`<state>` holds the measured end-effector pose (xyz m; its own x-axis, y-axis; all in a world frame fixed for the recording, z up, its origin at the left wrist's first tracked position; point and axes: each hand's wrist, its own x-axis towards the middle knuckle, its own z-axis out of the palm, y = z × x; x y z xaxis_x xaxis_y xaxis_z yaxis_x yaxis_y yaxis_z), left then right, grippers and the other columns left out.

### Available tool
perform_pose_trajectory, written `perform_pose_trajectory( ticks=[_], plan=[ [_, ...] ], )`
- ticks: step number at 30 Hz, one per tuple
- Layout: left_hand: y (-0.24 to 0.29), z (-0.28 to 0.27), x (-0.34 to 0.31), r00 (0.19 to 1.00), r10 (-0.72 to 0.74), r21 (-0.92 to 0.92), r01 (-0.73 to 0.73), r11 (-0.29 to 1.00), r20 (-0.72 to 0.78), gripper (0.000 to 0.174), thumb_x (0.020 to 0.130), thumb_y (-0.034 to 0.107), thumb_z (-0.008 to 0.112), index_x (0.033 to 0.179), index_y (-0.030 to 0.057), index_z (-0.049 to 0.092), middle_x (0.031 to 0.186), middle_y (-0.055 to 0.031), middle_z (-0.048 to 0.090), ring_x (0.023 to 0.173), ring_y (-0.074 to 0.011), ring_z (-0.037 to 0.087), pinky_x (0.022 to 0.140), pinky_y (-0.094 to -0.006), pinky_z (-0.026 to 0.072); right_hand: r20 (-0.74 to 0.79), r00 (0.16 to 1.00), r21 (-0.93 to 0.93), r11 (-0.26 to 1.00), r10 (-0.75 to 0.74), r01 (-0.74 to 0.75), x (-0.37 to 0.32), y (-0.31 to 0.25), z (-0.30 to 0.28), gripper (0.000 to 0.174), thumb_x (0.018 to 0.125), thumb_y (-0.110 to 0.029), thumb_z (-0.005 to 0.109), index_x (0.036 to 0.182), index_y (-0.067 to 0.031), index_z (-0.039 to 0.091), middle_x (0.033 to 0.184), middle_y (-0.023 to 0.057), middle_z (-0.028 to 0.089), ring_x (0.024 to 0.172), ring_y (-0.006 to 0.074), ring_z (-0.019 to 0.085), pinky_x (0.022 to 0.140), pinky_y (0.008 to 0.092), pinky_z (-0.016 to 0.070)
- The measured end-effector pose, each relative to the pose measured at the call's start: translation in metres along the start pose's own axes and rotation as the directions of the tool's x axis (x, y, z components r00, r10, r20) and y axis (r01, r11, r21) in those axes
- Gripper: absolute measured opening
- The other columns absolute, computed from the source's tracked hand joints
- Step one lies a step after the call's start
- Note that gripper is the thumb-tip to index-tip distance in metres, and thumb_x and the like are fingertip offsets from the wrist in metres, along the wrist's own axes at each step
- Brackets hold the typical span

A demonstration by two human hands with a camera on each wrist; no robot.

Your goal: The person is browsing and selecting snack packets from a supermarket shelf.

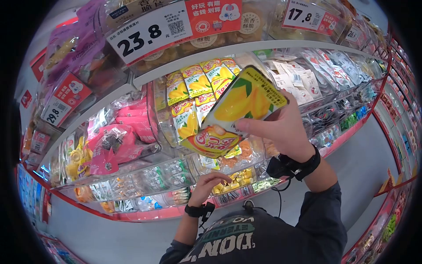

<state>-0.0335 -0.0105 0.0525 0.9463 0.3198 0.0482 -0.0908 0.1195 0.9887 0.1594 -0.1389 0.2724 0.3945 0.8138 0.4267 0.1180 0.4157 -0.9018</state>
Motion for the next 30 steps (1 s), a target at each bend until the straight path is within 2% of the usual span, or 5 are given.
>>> perform_pose_trajectory(
  ticks=[11,18,22,26,30],
  plan=[
    [0.068,0.030,-0.032,0.930,0.364,-0.137,-0.368,0.920,-0.055,0.033,0.083,0.007,0.062,0.114,-0.0053,0.057,0.096,-0.0123,0.066,0.079,-0.0178,0.064,0.071,-0.0293,0.0502,0.467,0.877,-0.267,0.963,0.111,0.020,-0.028,0.042,0.016,0.043,0.069,-0.018,0.081,0.104,-0.0030,0.061,0.092,0.0044,0.063,0.078,0.0101,0.057,0.069,0.0242,0.0449],
    [0.071,0.009,-0.036,0.999,0.040,0.101,-0.039,0.994,-0.003,0.029,0.082,0.005,0.064,0.108,-0.0059,0.059,0.084,-0.0113,0.066,0.073,-0.0149,0.064,0.067,-0.0268,0.0515,0.616,0.737,-0.681,0.657,0.278,0.322,-0.021,0.013,0.004,0.038,0.079,-0.028,0.070,0.110,-0.0086,0.062,0.081,0.0042,0.068,0.066,0.0186,0.064,0.062,0.0296,0.0470],
    [0.054,0.016,-0.026,0.964,0.164,-0.086,-0.186,0.979,-0.209,0.031,0.086,0.013,0.062,0.112,-0.0041,0.058,0.090,-0.0105,0.064,0.075,-0.0131,0.061,0.067,-0.0251,0.0486,0.671,0.590,-0.671,0.706,0.449,0.225,-0.017,0.015,0.004,0.024,0.081,-0.027,0.069,0.094,-0.0066,0.065,0.067,0.0034,0.066,0.055,0.0165,0.061,0.051,0.0307,0.0444],
    [0.023,0.007,-0.008,0.924,0.205,-0.303,-0.307,0.902,-0.323,0.038,0.086,0.017,0.062,0.117,-0.0030,0.054,0.095,-0.0120,0.064,0.087,-0.0168,0.061,0.079,-0.0305,0.0478,0.451,0.793,-0.519,0.843,0.411,-0.141,-0.005,-0.004,-0.009,0.019,0.084,-0.020,0.067,0.089,-0.0019,0.063,0.063,0.0016,0.062,0.051,0.0082,0.057,0.044,0.0242,0.0404],
    [-0.007,0.002,0.013,0.950,0.264,0.745,-0.055,0.665,-0.166,0.042,0.083,0.017,0.063,0.119,-0.0022,0.052,0.126,-0.0235,0.048,0.113,-0.0350,0.051,0.095,-0.0459,0.0403,0.213,0.893,-0.120,0.918,0.396,-0.379,0.031,-0.001,0.006,0.019,0.087,-0.015,0.062,0.090,0.0041,0.060,0.061,0.0023,0.059,0.048,0.0054,0.054,0.040,0.0181,0.0376]
  ],
)
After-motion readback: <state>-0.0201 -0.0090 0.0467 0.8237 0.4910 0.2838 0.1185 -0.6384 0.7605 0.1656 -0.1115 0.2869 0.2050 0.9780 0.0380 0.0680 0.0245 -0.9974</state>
